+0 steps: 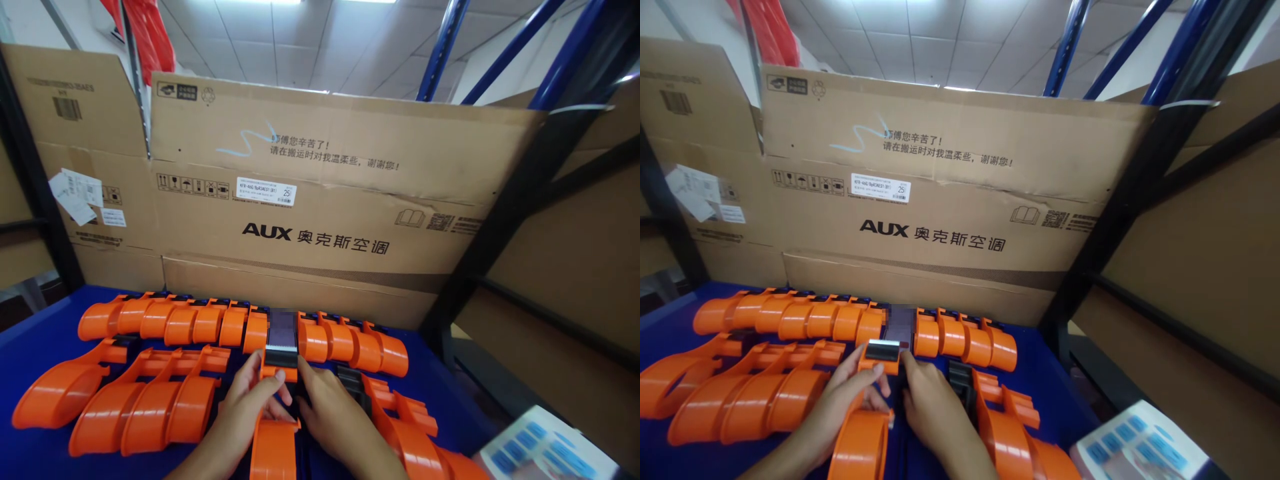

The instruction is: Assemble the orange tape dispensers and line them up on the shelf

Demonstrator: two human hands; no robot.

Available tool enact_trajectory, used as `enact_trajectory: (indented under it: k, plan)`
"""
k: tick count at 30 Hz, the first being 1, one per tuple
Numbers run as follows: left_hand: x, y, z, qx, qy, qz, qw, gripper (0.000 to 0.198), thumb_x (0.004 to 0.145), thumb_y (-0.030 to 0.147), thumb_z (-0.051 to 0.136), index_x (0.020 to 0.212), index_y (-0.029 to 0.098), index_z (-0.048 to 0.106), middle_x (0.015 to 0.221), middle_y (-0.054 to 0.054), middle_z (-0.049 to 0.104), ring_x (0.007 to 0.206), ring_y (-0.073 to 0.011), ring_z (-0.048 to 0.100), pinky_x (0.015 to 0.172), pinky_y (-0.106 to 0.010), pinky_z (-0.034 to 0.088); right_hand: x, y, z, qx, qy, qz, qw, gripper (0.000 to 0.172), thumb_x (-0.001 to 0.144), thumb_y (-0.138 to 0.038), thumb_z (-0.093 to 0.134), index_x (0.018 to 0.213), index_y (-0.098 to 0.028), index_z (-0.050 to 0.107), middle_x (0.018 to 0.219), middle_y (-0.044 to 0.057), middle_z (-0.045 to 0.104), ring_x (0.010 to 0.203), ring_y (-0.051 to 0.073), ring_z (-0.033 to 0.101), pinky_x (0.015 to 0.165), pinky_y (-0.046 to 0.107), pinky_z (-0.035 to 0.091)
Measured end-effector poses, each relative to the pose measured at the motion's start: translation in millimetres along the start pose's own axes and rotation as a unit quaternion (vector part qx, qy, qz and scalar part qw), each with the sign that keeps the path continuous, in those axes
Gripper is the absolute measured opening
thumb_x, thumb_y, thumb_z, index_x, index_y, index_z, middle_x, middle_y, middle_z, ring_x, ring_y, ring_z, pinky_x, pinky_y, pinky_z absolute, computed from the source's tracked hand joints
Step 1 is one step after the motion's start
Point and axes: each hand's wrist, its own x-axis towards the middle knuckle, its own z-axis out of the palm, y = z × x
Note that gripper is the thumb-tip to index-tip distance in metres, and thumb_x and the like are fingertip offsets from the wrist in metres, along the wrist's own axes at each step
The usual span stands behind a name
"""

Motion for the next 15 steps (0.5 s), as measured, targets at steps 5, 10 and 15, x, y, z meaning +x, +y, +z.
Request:
enact_trajectory:
  k: [5, 10, 15]
  plan:
    - [-0.5, 4.4, 3.2, 0.021, -0.001, 0.006, 1.0, 0.041, 0.086, 0.047, 0.071, 0.115, 0.021, 0.058, 0.071, 0.003, 0.068, 0.053, -0.0177, 0.072, 0.056, -0.029, 0.058, 9.8, 3.0, -5.5, 0.3, 0.131, 0.005, 0.945, 0.017, 0.086, -0.029, 0.07, 0.1, -0.023, 0.077, 0.09, 0.006, 0.078, 0.081, 0.026, 0.074, 0.074, 0.038, 0.06]
    - [-3.8, 9.4, 5.8, 0.007, 0.013, -0.008, 1.0, 0.043, 0.083, 0.049, 0.074, 0.112, 0.021, 0.059, 0.07, 0.003, 0.067, 0.051, -0.0157, 0.071, 0.056, -0.026, 0.058, 16.4, 3.8, -6.7, 0.398, 0.204, 0.013, 0.894, 0.034, 0.086, -0.052, 0.071, 0.095, -0.02, 0.074, 0.096, 0.009, 0.073, 0.083, 0.026, 0.074, 0.073, 0.04, 0.065]
    - [-3.0, 9.9, 5.7, -0.002, 0.023, -0.005, 1.0, 0.04, 0.085, 0.049, 0.072, 0.11, 0.021, 0.059, 0.07, 0.004, 0.066, 0.052, -0.016, 0.071, 0.058, -0.026, 0.059, 16.6, -4.4, -7.2, 0.457, 0.223, 0.021, 0.861, 0.034, 0.084, -0.055, 0.073, 0.089, -0.023, 0.062, 0.083, 0.003, 0.068, 0.07, 0.024, 0.072, 0.064, 0.039, 0.065]
